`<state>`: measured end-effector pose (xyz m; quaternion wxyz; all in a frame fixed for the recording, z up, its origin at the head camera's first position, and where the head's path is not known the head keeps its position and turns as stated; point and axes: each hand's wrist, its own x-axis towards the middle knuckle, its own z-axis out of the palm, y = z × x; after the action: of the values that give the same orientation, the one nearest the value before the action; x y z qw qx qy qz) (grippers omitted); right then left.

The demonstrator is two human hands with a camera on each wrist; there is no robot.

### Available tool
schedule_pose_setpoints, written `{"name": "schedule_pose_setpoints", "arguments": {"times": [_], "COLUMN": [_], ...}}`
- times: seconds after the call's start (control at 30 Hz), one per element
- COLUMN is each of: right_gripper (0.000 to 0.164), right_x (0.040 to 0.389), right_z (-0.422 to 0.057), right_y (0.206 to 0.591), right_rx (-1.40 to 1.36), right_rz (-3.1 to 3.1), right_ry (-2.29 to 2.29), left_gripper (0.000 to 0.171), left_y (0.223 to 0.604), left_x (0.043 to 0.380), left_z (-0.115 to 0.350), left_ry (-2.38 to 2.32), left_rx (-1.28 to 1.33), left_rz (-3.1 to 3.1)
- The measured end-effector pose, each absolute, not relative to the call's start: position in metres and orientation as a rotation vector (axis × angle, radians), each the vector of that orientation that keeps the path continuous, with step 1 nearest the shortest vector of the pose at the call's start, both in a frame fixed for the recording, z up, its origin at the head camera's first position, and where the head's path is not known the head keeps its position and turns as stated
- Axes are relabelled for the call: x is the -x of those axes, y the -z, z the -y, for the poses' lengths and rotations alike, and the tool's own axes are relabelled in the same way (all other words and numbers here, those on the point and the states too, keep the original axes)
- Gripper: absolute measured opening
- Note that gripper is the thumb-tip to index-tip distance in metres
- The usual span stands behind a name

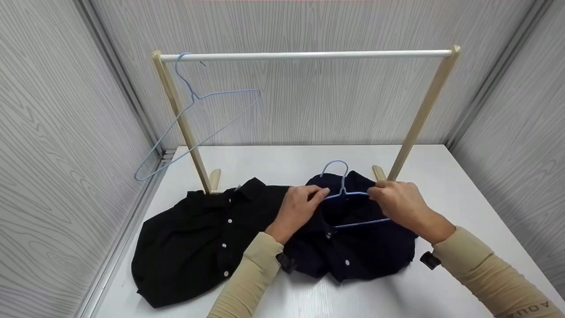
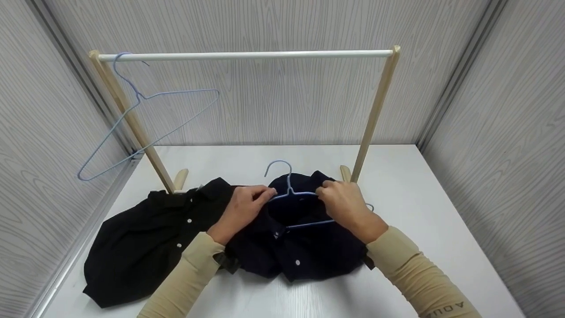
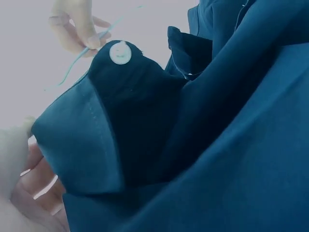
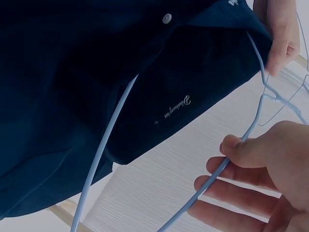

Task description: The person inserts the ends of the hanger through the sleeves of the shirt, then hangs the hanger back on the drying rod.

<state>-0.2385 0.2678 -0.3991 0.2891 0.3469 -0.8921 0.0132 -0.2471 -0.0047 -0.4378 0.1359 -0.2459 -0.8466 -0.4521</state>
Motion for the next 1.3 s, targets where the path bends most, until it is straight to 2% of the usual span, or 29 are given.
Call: {"name": "schedule_pose_setpoints", "arguments": {"times": [0.33,0.77,1.0,1.3], "right_gripper": [0.01,0.011,0.004,0.012], "right_x": [0.238,0.233,0.233,0.233], "right_z": [-0.272,-0.253,-0.254,-0.269], "right_y": [0.403,0.401,0.4,0.406], "right_rx": [-0.864,-0.882,-0.892,-0.859], "right_rz": [2.389,2.312,2.334,2.299], "right_ry": [-0.074,-0.05,-0.142,-0.289], "left_gripper": [0.034,0.026,0.02,0.021], "left_y": [0.442,0.439,0.439,0.442], "left_x": [0.246,0.246,0.245,0.248], "left_z": [0.017,0.001,0.001,0.006], "left_ry": [1.393,1.309,1.312,1.303], "left_rx": [0.982,0.905,0.825,0.785], "left_rz": [2.489,2.385,2.365,2.343]}}
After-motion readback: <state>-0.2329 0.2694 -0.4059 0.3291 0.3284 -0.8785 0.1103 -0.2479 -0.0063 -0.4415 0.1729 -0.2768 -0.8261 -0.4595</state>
